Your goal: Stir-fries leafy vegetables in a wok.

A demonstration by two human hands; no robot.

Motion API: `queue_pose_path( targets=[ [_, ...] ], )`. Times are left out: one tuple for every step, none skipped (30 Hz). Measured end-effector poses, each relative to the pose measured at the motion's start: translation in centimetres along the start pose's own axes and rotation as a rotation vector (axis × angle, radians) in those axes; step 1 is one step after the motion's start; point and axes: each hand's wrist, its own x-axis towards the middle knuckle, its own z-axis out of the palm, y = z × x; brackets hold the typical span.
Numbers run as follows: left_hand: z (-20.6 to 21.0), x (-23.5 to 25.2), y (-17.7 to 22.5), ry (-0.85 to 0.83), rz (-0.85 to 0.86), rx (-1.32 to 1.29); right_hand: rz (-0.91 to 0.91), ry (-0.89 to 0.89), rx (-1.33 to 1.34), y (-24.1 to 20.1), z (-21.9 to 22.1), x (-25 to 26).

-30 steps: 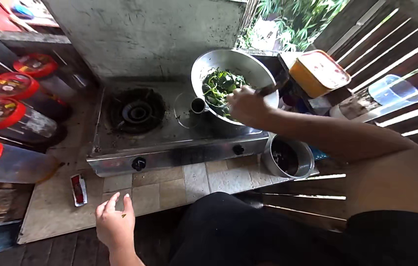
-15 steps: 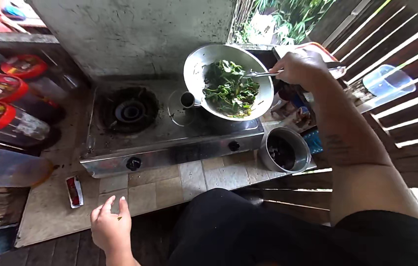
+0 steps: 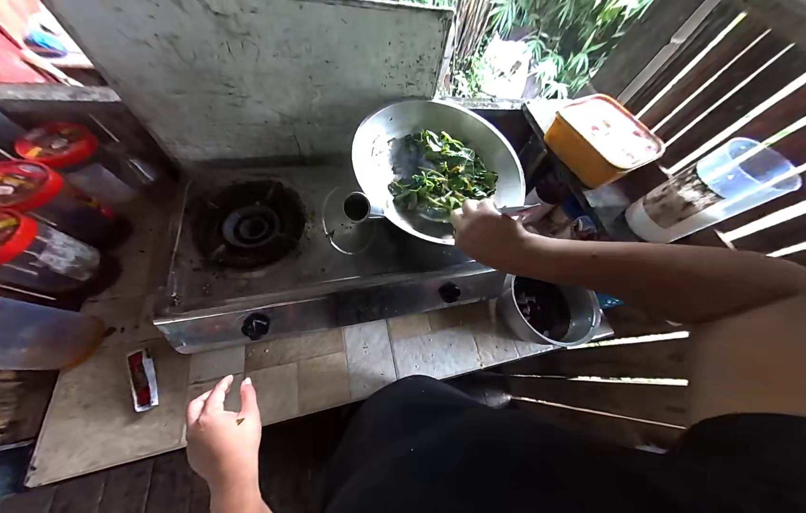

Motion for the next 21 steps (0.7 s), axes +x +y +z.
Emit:
queue_pose_path(
  targets=[
    [-0.1, -0.2, -0.1, 0.011, 0.001, -0.001, 0.029, -0.020, -0.018, -0.3, 0.7, 1.6],
    [-0.2, -0.3, -0.2, 0.016, -0.004, -0.002, 0.060, -0.009, 0.006, 0.0, 1.2, 3.2],
    [-0.3, -0.5, -0.3, 0.014, -0.013, 0.000, 0.084, 0.034, 0.044, 0.6, 1.6, 4.6],
    [-0.4, -0.7, -0.4, 0.009, -0.022, 0.005, 0.119, 0.103, 0.086, 1.5, 2.0, 5.8],
    [-0.4, -0.8, -0.5, 0.002, -0.033, 0.012, 0.161, 0.161, 0.110, 2.4, 2.0, 6.6],
    [-0.5, -0.9, -0.6, -0.002, -0.040, 0.017, 0.205, 0.202, 0.136, 3.4, 1.7, 7.0],
    [-0.5, -1.0, -0.7, -0.004, -0.047, 0.017, 0.240, 0.232, 0.168, 4.3, 1.2, 6.9],
    [-0.5, -1.0, -0.8, -0.006, -0.054, 0.017, 0.273, 0.251, 0.206, 5.2, 0.5, 6.4],
    [-0.4, -0.9, -0.9, -0.010, -0.059, 0.021, 0.313, 0.268, 0.248, 6.0, -0.2, 5.7],
    [-0.3, -0.9, -1.0, -0.012, -0.061, 0.028, 0.359, 0.269, 0.295, 6.8, -0.8, 4.8],
    [-0.2, -0.8, -1.0, -0.013, -0.056, 0.032, 0.407, 0.256, 0.348, 7.6, -1.1, 3.9],
    [-0.1, -0.7, -1.0, -0.014, -0.049, 0.032, 0.446, 0.245, 0.413, 8.5, -1.0, 3.0],
    [-0.1, -0.4, -0.8, -0.017, -0.043, 0.027, 0.477, 0.244, 0.495, 9.4, -0.5, 2.1],
    [0.0, -0.2, -0.6, -0.020, -0.042, 0.023, 0.510, 0.247, 0.565, 10.2, 0.2, 1.2],
    [0.0, 0.0, -0.4, -0.024, -0.039, 0.023, 0.548, 0.242, 0.623, 10.8, 1.1, 0.4],
    [0.2, 0.2, -0.2, -0.029, -0.034, 0.023, 0.584, 0.233, 0.667, 11.2, 2.2, -0.4],
    [0.3, 0.4, 0.0, -0.034, -0.026, 0.025, 0.612, 0.224, 0.707, 11.6, 3.3, -1.1],
    [0.3, 0.7, 0.2, -0.040, -0.016, 0.027, 0.630, 0.211, 0.754, 12.0, 4.6, -1.7],
    [0.4, 0.9, 0.3, -0.042, 0.003, 0.028, 0.638, 0.202, 0.800, 12.4, 5.8, -2.3],
    [0.5, 1.1, 0.3, -0.044, 0.028, 0.026, 0.638, 0.197, 0.827, 12.9, 6.6, -3.2],
    [0.5, 1.3, 0.4, -0.049, 0.043, 0.026, 0.638, 0.191, 0.840, 13.4, 7.0, -4.3]
  ],
)
